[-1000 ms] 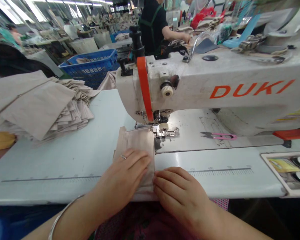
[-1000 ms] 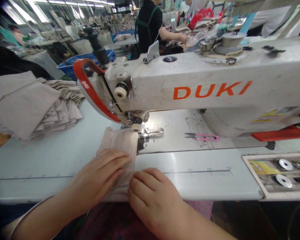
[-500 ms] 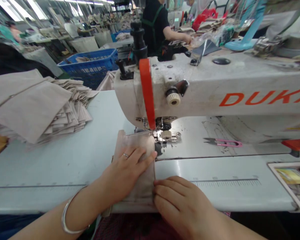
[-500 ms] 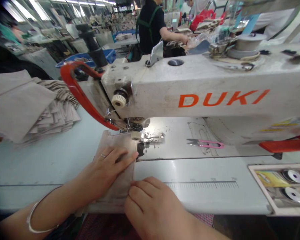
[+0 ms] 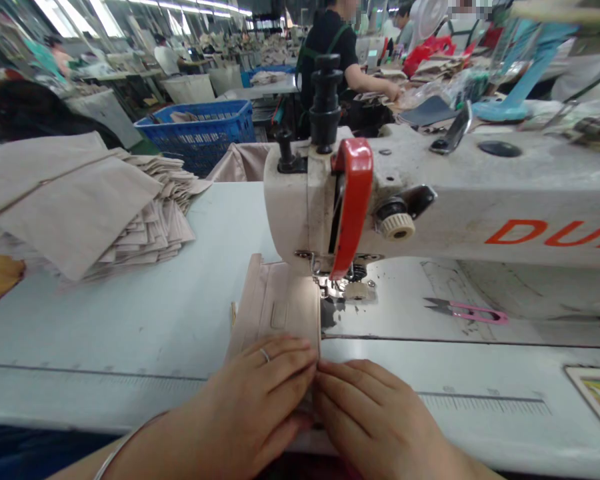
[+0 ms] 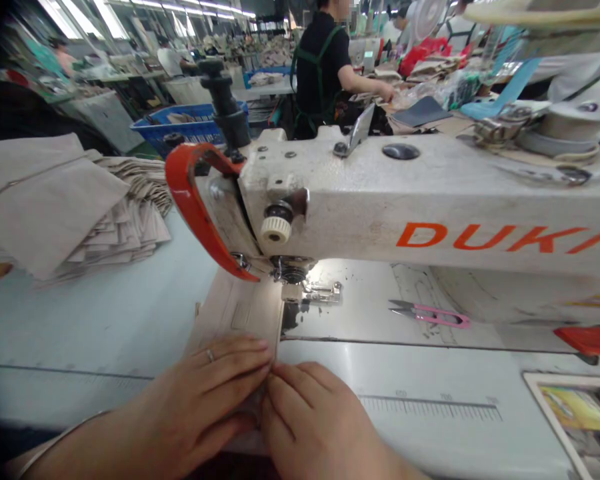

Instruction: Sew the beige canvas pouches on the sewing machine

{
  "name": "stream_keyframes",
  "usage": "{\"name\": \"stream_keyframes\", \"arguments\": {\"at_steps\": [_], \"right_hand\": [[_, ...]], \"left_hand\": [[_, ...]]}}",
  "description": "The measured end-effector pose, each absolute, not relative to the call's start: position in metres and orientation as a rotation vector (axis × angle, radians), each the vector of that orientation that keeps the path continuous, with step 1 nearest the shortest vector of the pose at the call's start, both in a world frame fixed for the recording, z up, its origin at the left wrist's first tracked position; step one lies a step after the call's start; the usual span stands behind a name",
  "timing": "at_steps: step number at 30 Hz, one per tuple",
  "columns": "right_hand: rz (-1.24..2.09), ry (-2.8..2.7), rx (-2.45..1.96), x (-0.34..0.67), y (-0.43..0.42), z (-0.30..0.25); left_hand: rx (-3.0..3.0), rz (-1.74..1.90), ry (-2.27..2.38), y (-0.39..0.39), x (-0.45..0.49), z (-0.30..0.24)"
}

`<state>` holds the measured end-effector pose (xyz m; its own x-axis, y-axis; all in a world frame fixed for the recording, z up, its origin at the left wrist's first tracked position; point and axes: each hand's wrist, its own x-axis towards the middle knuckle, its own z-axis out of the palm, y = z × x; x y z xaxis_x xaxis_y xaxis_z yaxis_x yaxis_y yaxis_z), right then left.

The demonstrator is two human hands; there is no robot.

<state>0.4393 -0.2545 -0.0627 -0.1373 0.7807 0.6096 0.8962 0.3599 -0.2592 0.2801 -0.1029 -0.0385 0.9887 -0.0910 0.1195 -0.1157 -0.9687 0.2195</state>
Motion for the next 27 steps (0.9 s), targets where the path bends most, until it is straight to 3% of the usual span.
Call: {"name": "stream_keyframes", "arguments": {"at_steps": [4,27], "right_hand": [[-0.225,-1.933,-1.460,0.442,-0.251,-0.065],[-0.058,-1.933,-1.629,0.468,-0.221,-0.054]], "left_hand": [[2.788,0.380,-0.259,-0.106,0.269,-0.050],[2.959,0.582,-0.434,-0.046,0.321,-0.054]]}}
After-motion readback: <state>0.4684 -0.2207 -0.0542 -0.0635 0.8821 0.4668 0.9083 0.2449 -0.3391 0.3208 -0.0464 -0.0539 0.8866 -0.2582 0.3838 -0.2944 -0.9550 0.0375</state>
